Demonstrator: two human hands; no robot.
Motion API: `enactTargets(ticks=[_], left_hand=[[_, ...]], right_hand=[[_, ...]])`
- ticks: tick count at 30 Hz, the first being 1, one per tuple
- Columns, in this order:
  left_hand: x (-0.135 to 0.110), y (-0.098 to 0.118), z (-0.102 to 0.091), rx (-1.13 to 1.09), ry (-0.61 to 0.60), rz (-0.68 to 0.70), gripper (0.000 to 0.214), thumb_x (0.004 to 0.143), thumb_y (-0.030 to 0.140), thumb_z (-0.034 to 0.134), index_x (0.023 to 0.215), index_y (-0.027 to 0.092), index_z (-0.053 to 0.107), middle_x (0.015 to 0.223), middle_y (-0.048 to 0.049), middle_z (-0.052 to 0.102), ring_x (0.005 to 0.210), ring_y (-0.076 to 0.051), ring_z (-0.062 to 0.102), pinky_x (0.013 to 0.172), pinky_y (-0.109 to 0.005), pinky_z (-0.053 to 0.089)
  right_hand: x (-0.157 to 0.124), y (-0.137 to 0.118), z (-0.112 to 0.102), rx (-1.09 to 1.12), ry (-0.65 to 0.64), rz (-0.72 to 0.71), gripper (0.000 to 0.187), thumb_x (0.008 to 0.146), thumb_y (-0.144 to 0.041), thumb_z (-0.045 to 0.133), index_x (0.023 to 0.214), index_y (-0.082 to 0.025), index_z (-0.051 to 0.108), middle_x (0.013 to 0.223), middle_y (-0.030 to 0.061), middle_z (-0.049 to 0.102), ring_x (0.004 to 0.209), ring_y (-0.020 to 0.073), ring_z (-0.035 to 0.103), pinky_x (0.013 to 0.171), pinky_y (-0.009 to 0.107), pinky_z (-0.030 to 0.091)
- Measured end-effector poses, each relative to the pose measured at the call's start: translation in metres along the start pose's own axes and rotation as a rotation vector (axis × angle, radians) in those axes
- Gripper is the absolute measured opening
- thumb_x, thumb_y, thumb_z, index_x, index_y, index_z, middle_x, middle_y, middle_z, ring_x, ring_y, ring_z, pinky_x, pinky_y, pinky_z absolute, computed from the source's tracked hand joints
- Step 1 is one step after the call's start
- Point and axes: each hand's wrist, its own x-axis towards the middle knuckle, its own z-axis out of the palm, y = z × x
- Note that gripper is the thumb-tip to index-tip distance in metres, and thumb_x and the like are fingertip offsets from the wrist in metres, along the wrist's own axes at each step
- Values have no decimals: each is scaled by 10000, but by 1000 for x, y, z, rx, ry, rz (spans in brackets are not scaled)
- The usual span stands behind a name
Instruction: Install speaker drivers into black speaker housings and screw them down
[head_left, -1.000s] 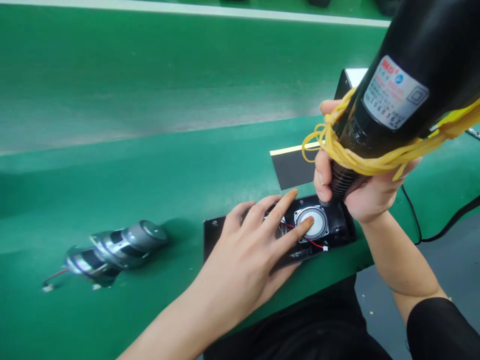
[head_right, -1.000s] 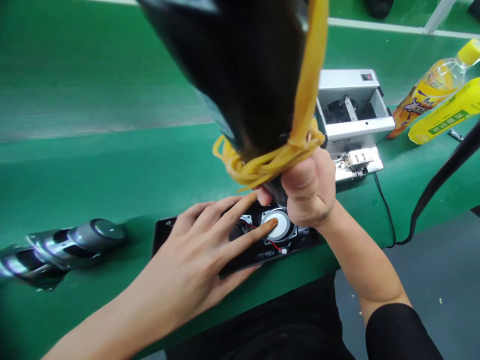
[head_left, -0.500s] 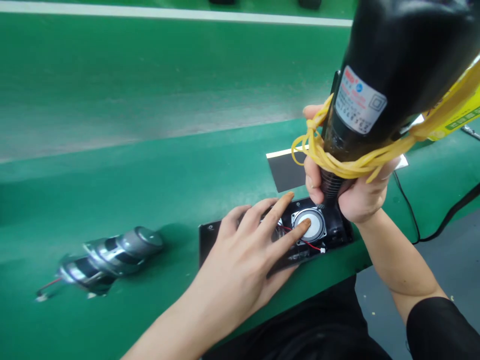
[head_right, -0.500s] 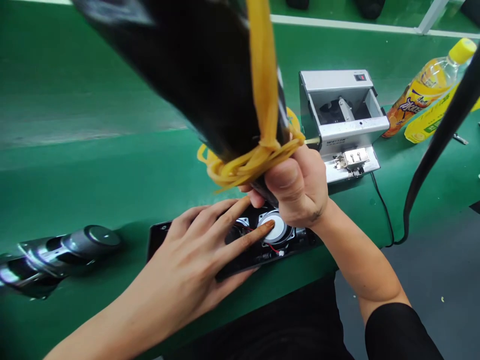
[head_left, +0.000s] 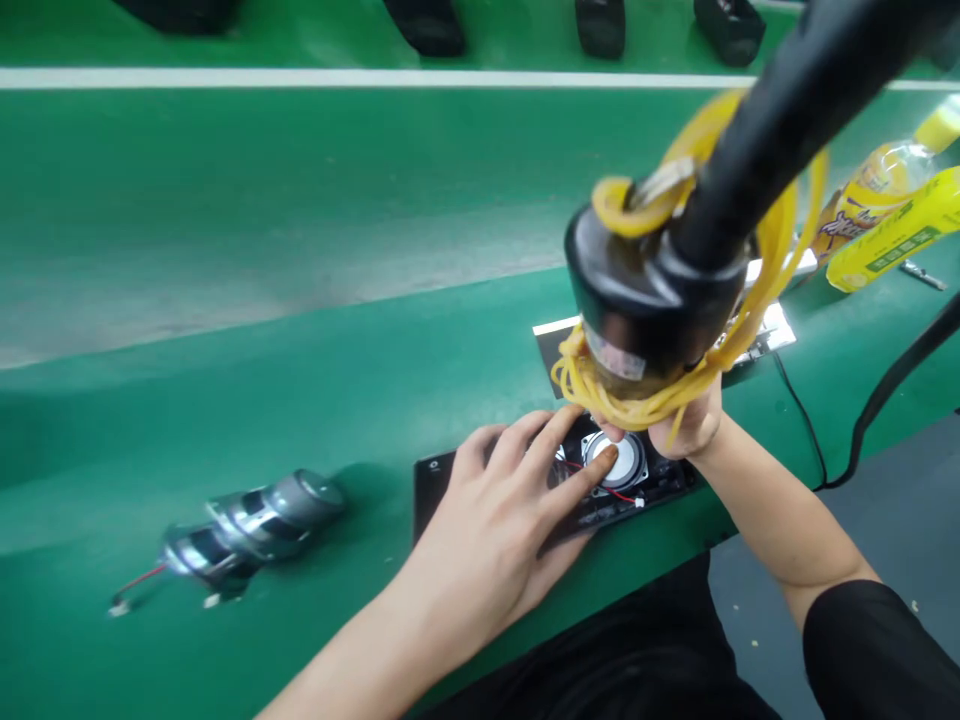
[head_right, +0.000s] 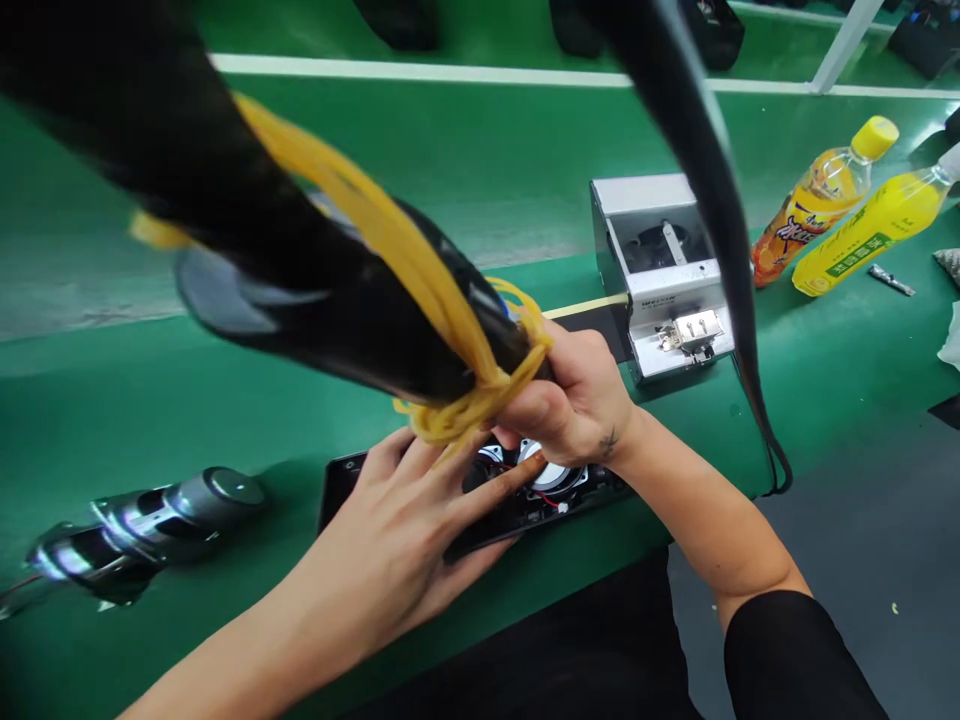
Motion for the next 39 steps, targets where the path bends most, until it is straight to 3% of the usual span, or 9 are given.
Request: enactTargets(ticks=[5,10,14,17,21,24,28,33,39], left_hand=[[2,1,-1,20,8,-10,517,935,293,631,1452,292,627,1484,-199,556,1333,-445,506,1019,-632,456],[3,1,-1,35,1,-7,503,928,300,635,1431,300,644,1512,-203,546,1335,-442,517,1013,-623,461],[-2,-1,7,20,77,-21,479,920,330,662,1399,327,666,1530,-180,553,1310,-426,552,1019,-610,452],[-5,-2,13,16,157,-6,465,912,355,677,1377,339,672,1550,-168,547,1294,-429,563,1006,-610,448],[-4,0,17,17,174,3,389,929,317,671,1316,338,694,1553,-171,544,1311,-433,563,994,-618,453],[0,2,19,0,207,26,346,928,330,681,1273,337,708,1543,-175,557,1307,-435,569,977,-629,457],[2,3,21,-51,231,12,383,900,413,746,1274,343,703,1561,-156,558,1351,-432,554,1018,-630,454],[-7,0,17,-60,212,-5,399,962,437,683,1350,348,666,1647,-140,469,1476,-435,455,1120,-662,389],[-14,-7,25,-74,255,8,478,925,495,694,1394,424,626,1644,-105,479,1428,-420,499,1107,-638,380]], right_hand=[[-2,5,-5,57,-55,-87,688,850,-879,511,962,-215,652,610,-5,617,482,156,586,457,275,514],[3,-1,-1,-16,43,11,804,713,-993,515,856,-210,624,524,-23,551,445,152,545,412,249,453],[8,-21,5,65,66,-58,712,788,-885,581,1012,-212,641,514,-48,538,371,143,477,342,238,385],[8,-55,1,118,94,-213,594,860,-772,586,1166,-267,647,575,-59,569,343,130,435,314,230,369],[3,-106,-22,-78,426,-542,424,929,-658,518,1115,-319,694,572,-66,519,338,119,408,324,216,370],[5,-122,-46,-258,684,-677,562,913,-783,466,896,-259,669,557,-59,463,337,106,382,314,210,346],[11,-115,-63,-357,719,-638,686,905,-870,368,807,-235,609,533,-57,456,318,100,379,308,207,327],[10,-107,-65,-370,701,-612,677,879,-873,437,823,-221,612,536,-62,469,321,95,392,311,207,329],[5,-105,-67,-384,711,-499,769,798,-970,423,726,-217,556,519,-66,451,330,84,391,325,207,328]])
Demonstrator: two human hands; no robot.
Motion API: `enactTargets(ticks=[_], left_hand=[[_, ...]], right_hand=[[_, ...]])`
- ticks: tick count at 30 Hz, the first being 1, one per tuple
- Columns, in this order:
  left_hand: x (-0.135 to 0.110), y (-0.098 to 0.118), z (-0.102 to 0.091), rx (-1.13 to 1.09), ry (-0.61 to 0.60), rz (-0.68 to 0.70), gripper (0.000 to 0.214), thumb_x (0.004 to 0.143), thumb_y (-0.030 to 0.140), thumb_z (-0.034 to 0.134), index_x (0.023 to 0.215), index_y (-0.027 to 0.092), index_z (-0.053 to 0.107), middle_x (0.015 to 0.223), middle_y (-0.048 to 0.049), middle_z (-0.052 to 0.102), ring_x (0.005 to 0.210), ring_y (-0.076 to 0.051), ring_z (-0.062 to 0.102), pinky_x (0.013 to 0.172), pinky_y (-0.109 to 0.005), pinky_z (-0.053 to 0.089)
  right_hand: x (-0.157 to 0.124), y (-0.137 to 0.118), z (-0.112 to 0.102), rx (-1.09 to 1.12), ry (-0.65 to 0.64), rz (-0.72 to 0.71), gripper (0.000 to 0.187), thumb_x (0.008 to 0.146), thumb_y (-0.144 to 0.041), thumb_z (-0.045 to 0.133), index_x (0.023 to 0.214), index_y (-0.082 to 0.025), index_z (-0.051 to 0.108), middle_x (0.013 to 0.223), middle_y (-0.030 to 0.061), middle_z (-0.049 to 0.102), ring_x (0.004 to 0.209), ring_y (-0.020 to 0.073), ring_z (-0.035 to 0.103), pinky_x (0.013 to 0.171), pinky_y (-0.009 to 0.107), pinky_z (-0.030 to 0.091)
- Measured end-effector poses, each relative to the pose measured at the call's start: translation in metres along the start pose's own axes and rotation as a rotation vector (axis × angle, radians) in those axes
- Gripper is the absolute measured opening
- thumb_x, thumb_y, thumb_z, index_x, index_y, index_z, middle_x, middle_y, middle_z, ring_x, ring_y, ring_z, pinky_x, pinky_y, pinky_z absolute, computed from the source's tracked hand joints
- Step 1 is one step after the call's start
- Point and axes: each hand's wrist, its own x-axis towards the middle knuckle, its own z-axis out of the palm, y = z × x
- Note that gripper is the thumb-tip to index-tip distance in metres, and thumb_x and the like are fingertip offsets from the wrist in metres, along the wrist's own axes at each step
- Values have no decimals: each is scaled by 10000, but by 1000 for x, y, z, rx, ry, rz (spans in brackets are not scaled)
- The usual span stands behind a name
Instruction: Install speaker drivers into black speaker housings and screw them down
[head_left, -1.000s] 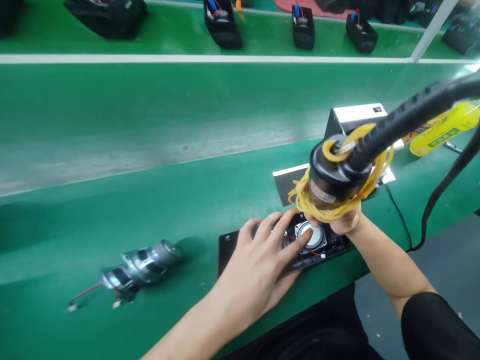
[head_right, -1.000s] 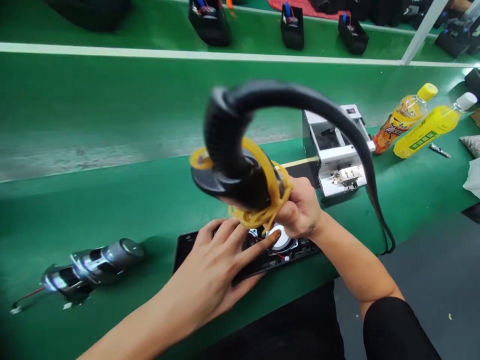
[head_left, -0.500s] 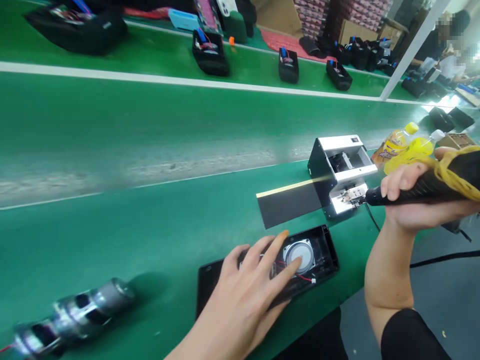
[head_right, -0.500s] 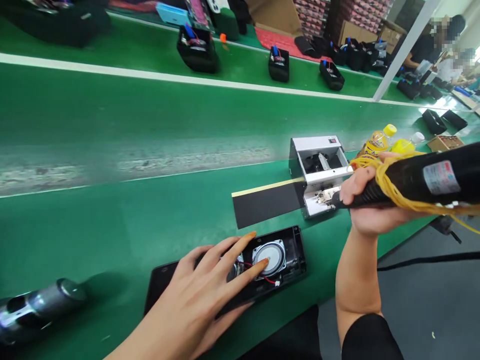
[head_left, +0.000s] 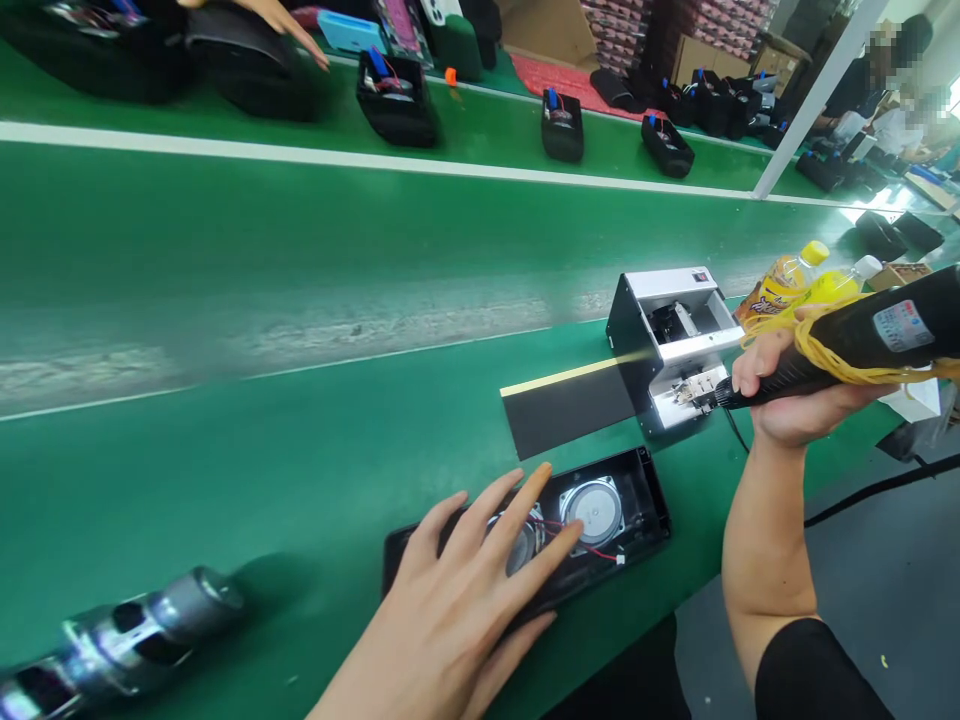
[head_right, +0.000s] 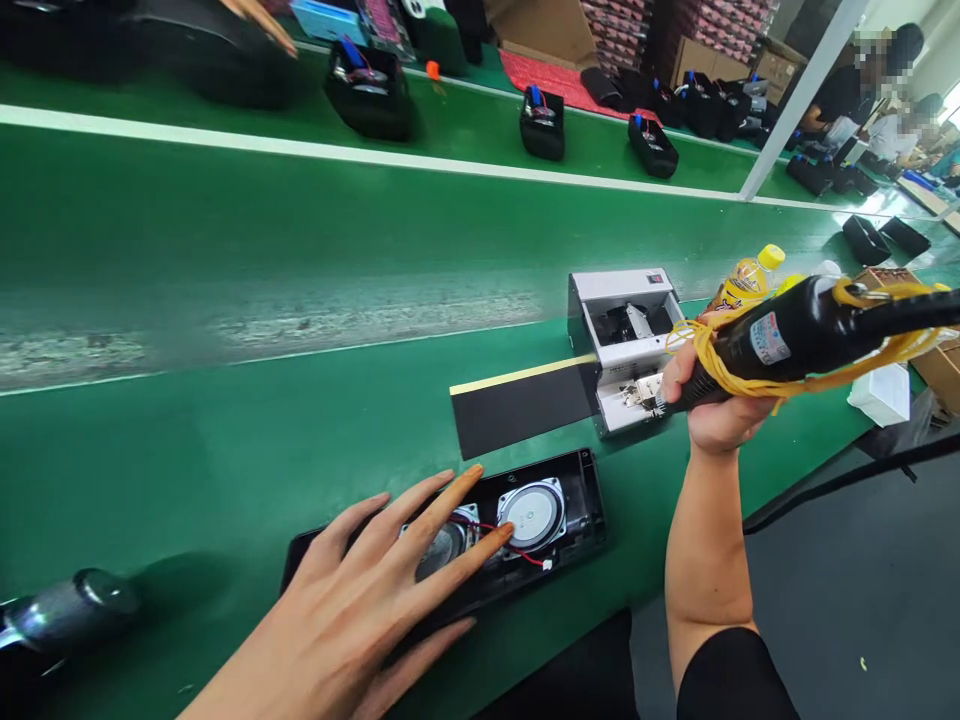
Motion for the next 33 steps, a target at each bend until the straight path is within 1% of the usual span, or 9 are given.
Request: enactTargets(ticks=[4,7,12,16,19,22,28,31,33], left_hand=[[1,-2,1,24,-19,13,441,917,450,698,1355,423,648,1619,-126,502,1404,-425,514,1068,-639,396],[3,-2,0,33,-24,14,419,928,446,679,1345,417,656,1615,-127,503,1373,-431,533,1046,-635,414],[4,0,-3,15,-28,4,418,940,452,672,1356,416,651,1635,-119,478,1382,-433,517,1064,-657,402],[6,2,-7,2,-70,-8,415,955,432,673,1369,406,652,1646,-123,465,1398,-439,505,1076,-665,402],[6,3,-10,-9,-90,-17,433,947,428,699,1377,402,652,1663,-119,442,1400,-431,505,1101,-660,399],[7,4,-11,-24,-98,-29,426,948,430,702,1370,406,654,1654,-121,457,1409,-427,499,1093,-663,402],[5,2,-7,-28,-92,-35,415,963,440,674,1377,419,650,1657,-108,457,1413,-426,494,1095,-671,399],[3,1,-3,-35,-45,-18,419,958,453,670,1375,427,654,1661,-90,452,1410,-422,495,1118,-673,385],[3,2,-3,-42,-40,-17,412,963,441,665,1374,423,656,1654,-96,459,1417,-420,490,1122,-678,381]], right_hand=[[0,-3,-5,18,-22,30,773,762,-975,481,840,-220,626,512,-81,475,317,89,383,323,205,343],[2,-8,-10,32,-31,-13,756,785,-962,480,900,-234,651,514,-87,484,313,94,383,322,203,359],[9,-8,-7,43,-30,-98,734,867,-923,413,815,-226,636,524,-72,483,319,87,399,323,190,361],[12,-4,-1,39,-5,-100,745,868,-924,416,691,-215,562,515,-69,444,314,73,381,311,180,329],[12,-2,0,39,9,-88,743,858,-929,431,687,-217,556,512,-73,432,311,73,376,305,182,328],[12,-2,-1,23,20,-88,750,847,-938,430,674,-217,547,512,-73,433,308,72,375,300,183,322],[8,-1,-3,-31,21,-51,776,795,-987,413,767,-229,579,517,-85,443,307,84,381,309,198,331],[7,-3,-4,-27,24,-55,756,834,-959,394,813,-230,594,510,-89,444,299,84,374,313,196,325],[8,-6,-6,-8,24,-59,729,858,-932,406,867,-232,611,515,-92,455,298,83,369,317,194,329]])
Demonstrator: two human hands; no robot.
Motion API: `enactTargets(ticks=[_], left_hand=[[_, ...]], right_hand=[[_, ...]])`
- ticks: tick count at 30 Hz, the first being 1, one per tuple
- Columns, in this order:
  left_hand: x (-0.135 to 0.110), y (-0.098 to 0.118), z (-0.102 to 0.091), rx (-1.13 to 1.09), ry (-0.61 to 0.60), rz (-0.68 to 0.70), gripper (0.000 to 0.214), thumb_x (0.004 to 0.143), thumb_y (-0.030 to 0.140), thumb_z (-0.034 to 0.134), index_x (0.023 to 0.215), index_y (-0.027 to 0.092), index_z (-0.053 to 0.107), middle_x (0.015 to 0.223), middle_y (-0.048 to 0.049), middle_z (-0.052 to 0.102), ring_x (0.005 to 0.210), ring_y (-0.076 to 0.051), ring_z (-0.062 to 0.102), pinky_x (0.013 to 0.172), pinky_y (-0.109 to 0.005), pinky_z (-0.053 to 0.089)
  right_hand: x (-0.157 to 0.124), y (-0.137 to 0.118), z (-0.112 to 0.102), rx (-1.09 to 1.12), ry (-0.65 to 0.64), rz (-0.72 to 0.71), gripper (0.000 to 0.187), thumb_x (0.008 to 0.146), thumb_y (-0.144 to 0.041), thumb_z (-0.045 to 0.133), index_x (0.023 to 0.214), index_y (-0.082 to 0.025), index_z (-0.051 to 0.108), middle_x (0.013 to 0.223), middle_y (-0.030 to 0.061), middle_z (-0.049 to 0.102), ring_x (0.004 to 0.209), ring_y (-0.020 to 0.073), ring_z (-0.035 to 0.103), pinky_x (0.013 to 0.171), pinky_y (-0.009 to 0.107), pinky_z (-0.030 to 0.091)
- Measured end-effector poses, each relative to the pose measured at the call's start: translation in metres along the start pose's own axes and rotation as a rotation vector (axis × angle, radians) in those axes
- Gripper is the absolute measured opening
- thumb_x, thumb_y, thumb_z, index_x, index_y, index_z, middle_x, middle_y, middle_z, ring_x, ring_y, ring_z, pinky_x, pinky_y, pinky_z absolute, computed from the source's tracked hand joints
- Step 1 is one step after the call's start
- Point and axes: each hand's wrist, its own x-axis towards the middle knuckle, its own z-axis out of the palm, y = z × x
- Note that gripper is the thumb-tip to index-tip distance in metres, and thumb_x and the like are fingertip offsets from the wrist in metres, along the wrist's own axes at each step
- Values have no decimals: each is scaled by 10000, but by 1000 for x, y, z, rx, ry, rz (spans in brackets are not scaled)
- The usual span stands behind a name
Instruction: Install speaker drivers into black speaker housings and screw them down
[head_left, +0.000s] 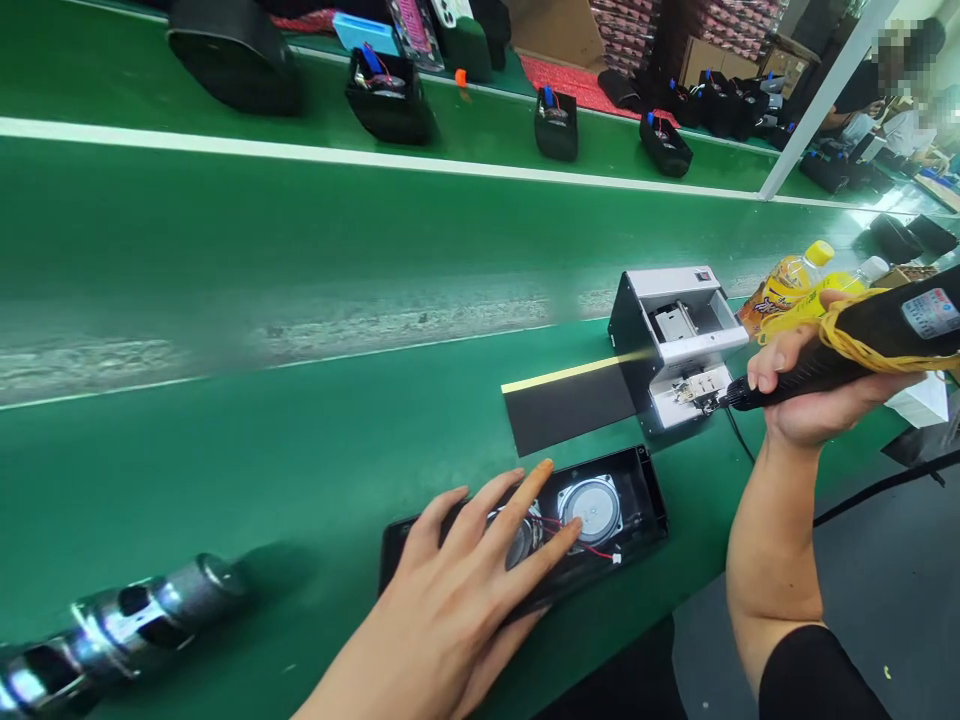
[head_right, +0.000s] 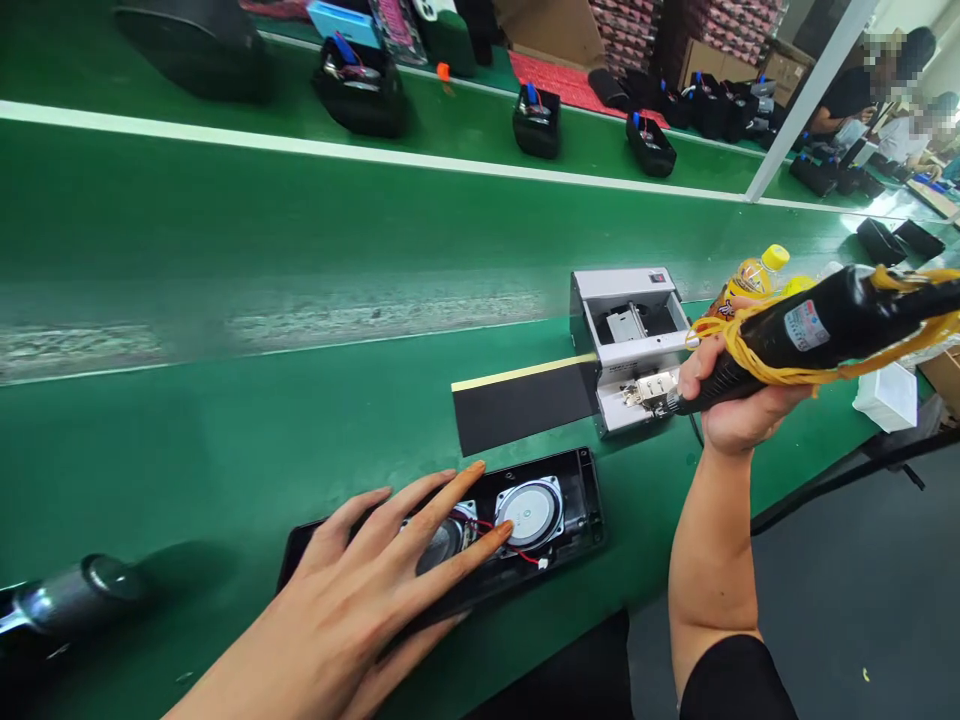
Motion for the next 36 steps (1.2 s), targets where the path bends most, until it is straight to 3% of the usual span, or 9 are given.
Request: enactTargets(ticks=[3,6,9,21,28,36], left_hand=[[1,3,-3,13,-35,-11,390,983,376,645,1372,401,658,1656,-122,453,1432,-419,483,1114,-687,387],[2,5,-6,43,-41,-7,385,991,327,626,1369,384,664,1658,-140,443,1433,-428,482,1110,-703,388],[2,4,-7,21,-55,-13,405,974,358,664,1377,395,660,1659,-135,445,1438,-438,478,1114,-717,384],[1,3,-3,39,-39,1,417,945,395,698,1361,392,678,1672,-121,429,1423,-443,495,1120,-705,403],[2,2,-6,17,-50,-18,418,937,397,714,1353,396,677,1648,-134,465,1428,-427,496,1113,-693,407],[-6,-1,1,-23,2,-10,507,904,447,748,1399,433,637,1705,-90,390,1501,-427,420,1174,-699,351]], right_hand=[[3,-3,-2,40,11,-4,723,860,-926,407,923,-238,622,519,-95,457,296,86,365,316,193,327],[5,-3,-2,58,28,-11,728,859,-931,392,853,-234,601,513,-90,446,292,86,365,308,192,314],[5,-1,1,46,18,-1,742,841,-948,402,744,-228,554,498,-85,439,293,88,371,301,195,310],[2,3,5,22,28,3,757,832,-956,399,691,-225,536,502,-80,431,299,79,366,297,192,302],[-1,5,3,16,6,14,764,825,-962,409,831,-226,609,520,-87,444,306,84,371,317,197,326],[-6,-6,-5,50,-38,46,751,834,-931,452,999,-231,672,530,-92,448,295,90,360,309,200,323]])
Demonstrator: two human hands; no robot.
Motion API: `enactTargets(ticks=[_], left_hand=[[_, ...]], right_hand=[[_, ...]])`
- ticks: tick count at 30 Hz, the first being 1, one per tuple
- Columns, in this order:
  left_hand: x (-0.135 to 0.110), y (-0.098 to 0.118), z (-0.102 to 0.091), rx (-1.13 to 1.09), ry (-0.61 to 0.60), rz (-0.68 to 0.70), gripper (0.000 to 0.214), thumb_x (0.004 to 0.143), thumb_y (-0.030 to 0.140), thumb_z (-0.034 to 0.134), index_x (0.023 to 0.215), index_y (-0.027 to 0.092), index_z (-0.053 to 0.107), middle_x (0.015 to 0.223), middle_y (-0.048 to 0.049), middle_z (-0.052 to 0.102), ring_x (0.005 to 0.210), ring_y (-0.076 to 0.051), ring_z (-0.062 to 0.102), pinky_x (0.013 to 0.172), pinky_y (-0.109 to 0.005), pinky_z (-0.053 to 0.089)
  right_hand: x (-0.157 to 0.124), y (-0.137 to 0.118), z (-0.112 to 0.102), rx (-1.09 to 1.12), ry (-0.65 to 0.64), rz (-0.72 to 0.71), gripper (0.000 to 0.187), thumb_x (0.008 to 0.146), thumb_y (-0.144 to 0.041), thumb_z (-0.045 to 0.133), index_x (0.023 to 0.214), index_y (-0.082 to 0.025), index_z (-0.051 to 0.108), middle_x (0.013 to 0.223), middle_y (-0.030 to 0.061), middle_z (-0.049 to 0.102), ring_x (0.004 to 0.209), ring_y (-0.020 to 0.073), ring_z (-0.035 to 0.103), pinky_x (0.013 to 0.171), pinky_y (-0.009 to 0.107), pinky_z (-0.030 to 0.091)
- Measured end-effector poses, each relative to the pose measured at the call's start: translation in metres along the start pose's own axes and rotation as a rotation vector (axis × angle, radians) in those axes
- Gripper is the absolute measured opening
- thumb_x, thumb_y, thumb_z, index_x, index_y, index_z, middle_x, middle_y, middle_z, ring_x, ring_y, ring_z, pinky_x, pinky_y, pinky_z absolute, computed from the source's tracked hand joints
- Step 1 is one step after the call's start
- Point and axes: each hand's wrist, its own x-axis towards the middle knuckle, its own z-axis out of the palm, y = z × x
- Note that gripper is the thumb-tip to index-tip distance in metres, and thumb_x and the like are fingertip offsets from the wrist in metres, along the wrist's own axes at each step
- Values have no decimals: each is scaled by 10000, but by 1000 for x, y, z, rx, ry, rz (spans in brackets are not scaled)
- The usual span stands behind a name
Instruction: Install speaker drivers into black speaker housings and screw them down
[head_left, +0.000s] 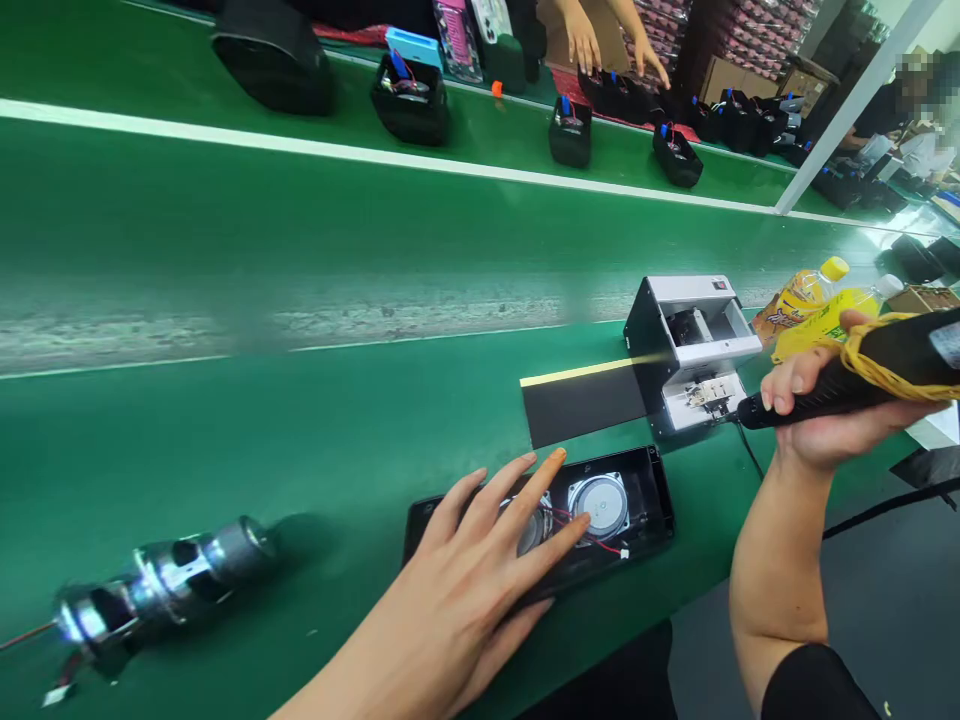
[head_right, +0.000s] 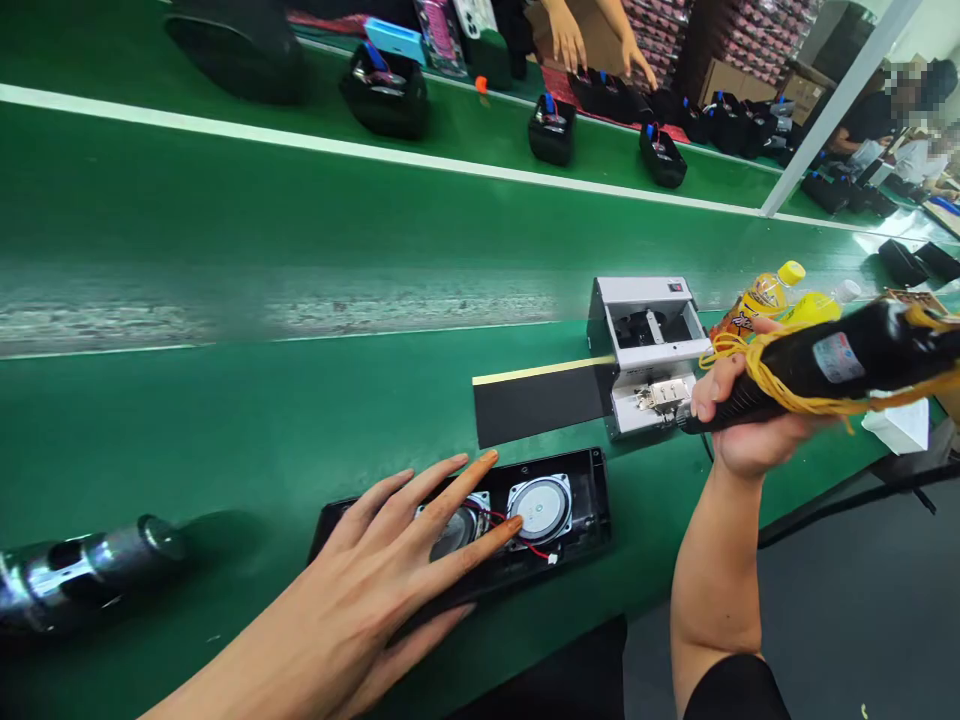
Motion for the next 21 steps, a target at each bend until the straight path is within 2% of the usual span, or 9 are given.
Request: enactTargets(ticks=[5,7,9,11,13,15,16,18,21], left_hand=[[0,4,-9,45,-57,-12,556,874,464,795,1407,418,640,1701,-107,390,1502,-427,419,1211,-690,323],[3,6,-15,75,-104,22,552,873,452,799,1400,393,648,1690,-138,398,1481,-440,440,1177,-689,367],[5,6,-20,101,-147,45,563,864,415,811,1400,363,647,1665,-179,424,1463,-455,454,1138,-695,402],[7,7,-21,118,-165,51,587,862,377,815,1417,346,629,1644,-207,441,1455,-458,460,1116,-696,418],[7,7,-20,128,-177,58,598,884,339,787,1451,339,599,1643,-223,435,1460,-456,454,1113,-692,416],[6,8,-17,129,-185,57,611,898,297,761,1479,334,574,1652,-226,420,1475,-457,435,1121,-684,403],[5,8,-16,125,-187,52,622,900,282,754,1490,333,565,1658,-224,412,1482,-459,426,1126,-680,395],[5,7,-14,110,-184,42,639,902,269,745,1506,339,550,1670,-219,398,1486,-458,420,1136,-673,378],[7,6,-13,89,-191,28,623,928,297,723,1520,359,537,1680,-196,391,1494,-438,415,1155,-652,357]], right_hand=[[-11,-21,5,129,-66,-64,676,836,-884,520,1063,-288,744,475,-121,412,238,80,242,254,206,257],[-18,-32,13,184,-117,-3,577,807,-827,652,1097,-342,773,468,-135,427,224,76,218,242,222,282],[-25,-41,25,254,-189,95,450,738,-662,844,1087,-382,787,480,-148,468,221,71,227,252,244,343],[-33,-45,41,309,-305,188,404,707,-459,925,1082,-403,786,516,-148,533,240,72,273,300,261,417],[-43,-41,57,353,-411,241,315,789,-440,856,1092,-401,778,551,-121,580,275,93,338,347,281,461],[-53,-32,73,403,-476,286,290,891,-571,715,1105,-382,763,560,-86,584,309,124,392,357,294,460],[-58,-26,79,419,-494,304,339,925,-631,639,1106,-367,751,557,-75,575,321,137,413,353,293,451],[-66,-14,88,418,-501,312,394,950,-679,564,1098,-350,722,550,-70,553,332,144,427,346,274,423],[-74,0,96,382,-528,318,419,919,-699,590,1096,-335,699,554,-74,558,338,135,434,352,251,407]])
